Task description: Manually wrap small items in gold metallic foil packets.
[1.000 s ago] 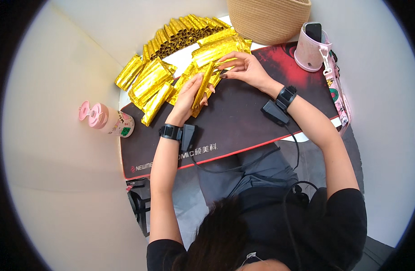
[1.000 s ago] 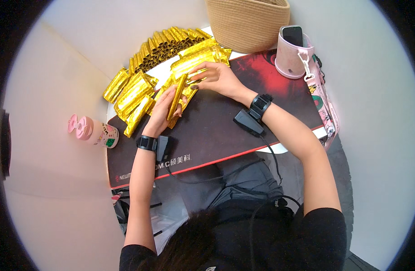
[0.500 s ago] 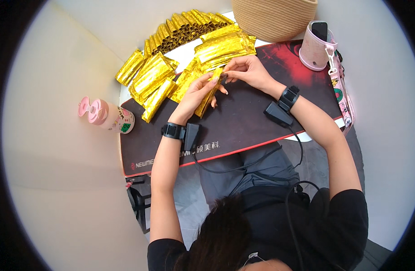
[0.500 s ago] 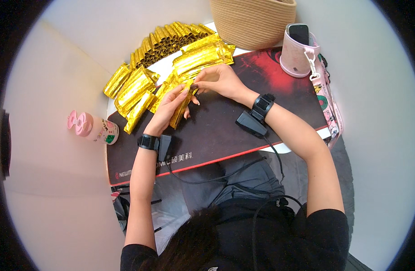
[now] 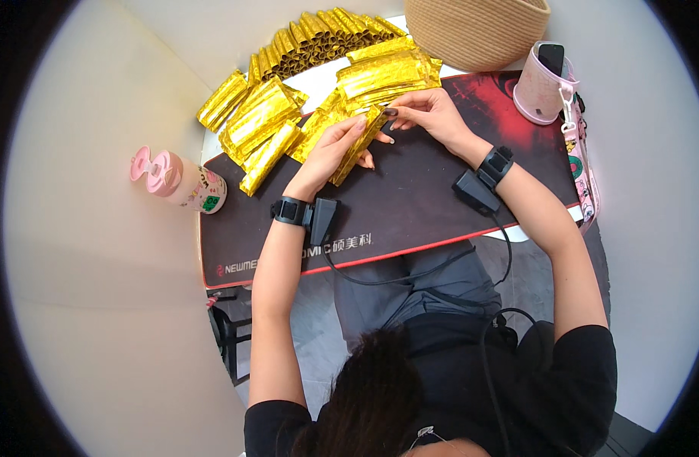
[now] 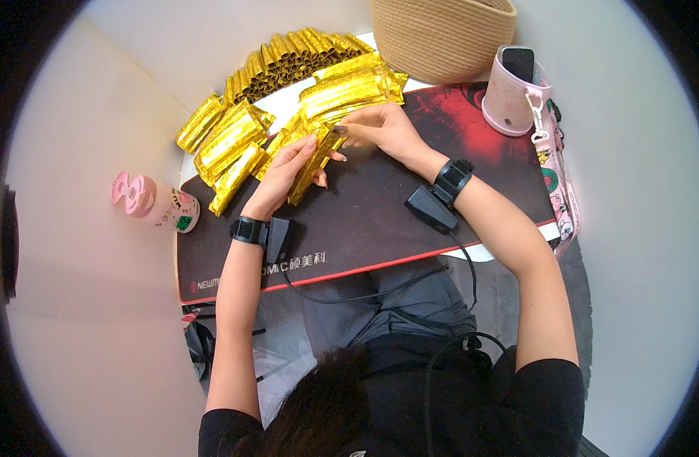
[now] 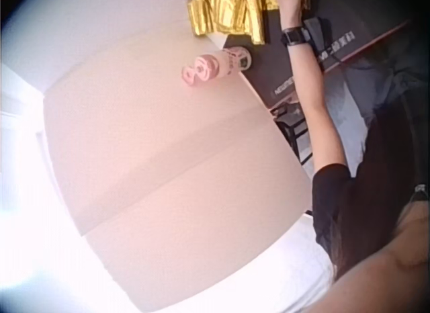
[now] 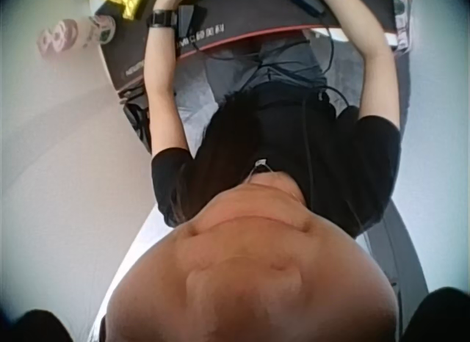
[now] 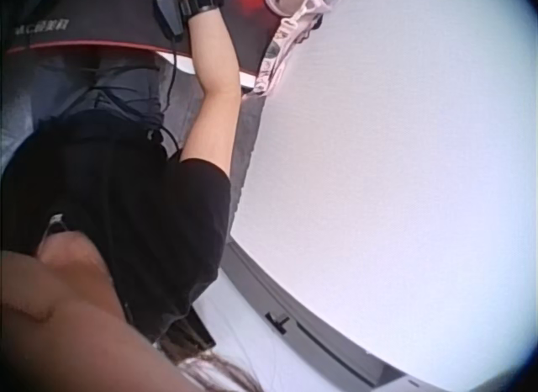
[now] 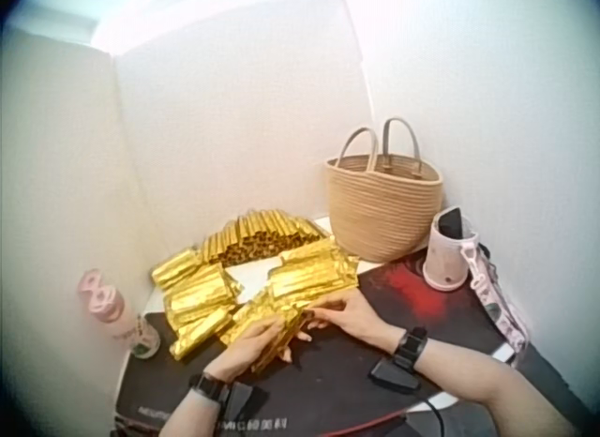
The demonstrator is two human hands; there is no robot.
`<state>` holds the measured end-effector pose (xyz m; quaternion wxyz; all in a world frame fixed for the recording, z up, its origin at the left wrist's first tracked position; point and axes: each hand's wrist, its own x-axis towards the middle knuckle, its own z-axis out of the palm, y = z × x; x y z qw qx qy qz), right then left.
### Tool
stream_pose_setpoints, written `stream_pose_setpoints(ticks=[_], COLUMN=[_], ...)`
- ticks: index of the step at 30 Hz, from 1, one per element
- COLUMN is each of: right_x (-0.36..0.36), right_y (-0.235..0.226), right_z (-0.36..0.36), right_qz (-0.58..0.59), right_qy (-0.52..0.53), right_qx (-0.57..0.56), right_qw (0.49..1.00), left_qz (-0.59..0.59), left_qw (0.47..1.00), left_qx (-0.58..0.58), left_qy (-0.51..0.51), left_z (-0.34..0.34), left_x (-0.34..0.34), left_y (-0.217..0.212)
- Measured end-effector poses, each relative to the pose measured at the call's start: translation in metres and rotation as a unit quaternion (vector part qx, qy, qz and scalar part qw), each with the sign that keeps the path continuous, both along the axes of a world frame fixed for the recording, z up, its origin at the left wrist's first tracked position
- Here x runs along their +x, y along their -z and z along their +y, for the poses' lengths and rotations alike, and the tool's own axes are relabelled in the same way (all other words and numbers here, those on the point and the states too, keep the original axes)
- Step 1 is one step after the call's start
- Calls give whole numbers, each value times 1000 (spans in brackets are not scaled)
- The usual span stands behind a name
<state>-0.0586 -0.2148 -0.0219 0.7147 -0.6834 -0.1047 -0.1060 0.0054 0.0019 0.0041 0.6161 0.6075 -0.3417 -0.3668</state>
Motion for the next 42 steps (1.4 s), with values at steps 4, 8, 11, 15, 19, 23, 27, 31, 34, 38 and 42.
stream_pose_setpoints(ticks=[4,8,11,15,19,23,27,31,34,38,42], right_x=[0,-2,-2,-2,-1,3,1,0,1,2,4], right_y=[0,-1,-3,-1,-1,2,0,-4,-4,-2,1], right_z=[0,1,2,1,0,3,6,10,12,11,11], right_qz=[-2,7,14,9,69,-39,-62,-103,-84,-74,-37], right_qy=[-5,-8,-9,-10,34,109,150,170,176,210,218], right_qx=[0,5,15,11,-62,-137,-182,-249,-257,-240,-211], right_qw=[1000,1000,1000,1000,995,984,970,948,947,945,952], left_qz=[-13,-18,-43,-61,-102,-129,-192,-261,-204,-154,-222], left_qw=[1000,1000,998,997,994,990,977,958,967,971,948], left_qx=[14,10,10,14,2,21,68,98,77,0,56], left_qy=[-11,-18,-34,-42,-46,-45,-64,-70,-130,-184,-222], left_z=[-1,-2,-3,-4,-3,-6,-9,-10,-11,-12,-8], left_x=[-1,0,1,1,1,0,-5,-2,-3,-5,-9], left_y=[1,5,8,10,12,13,10,15,21,12,1])
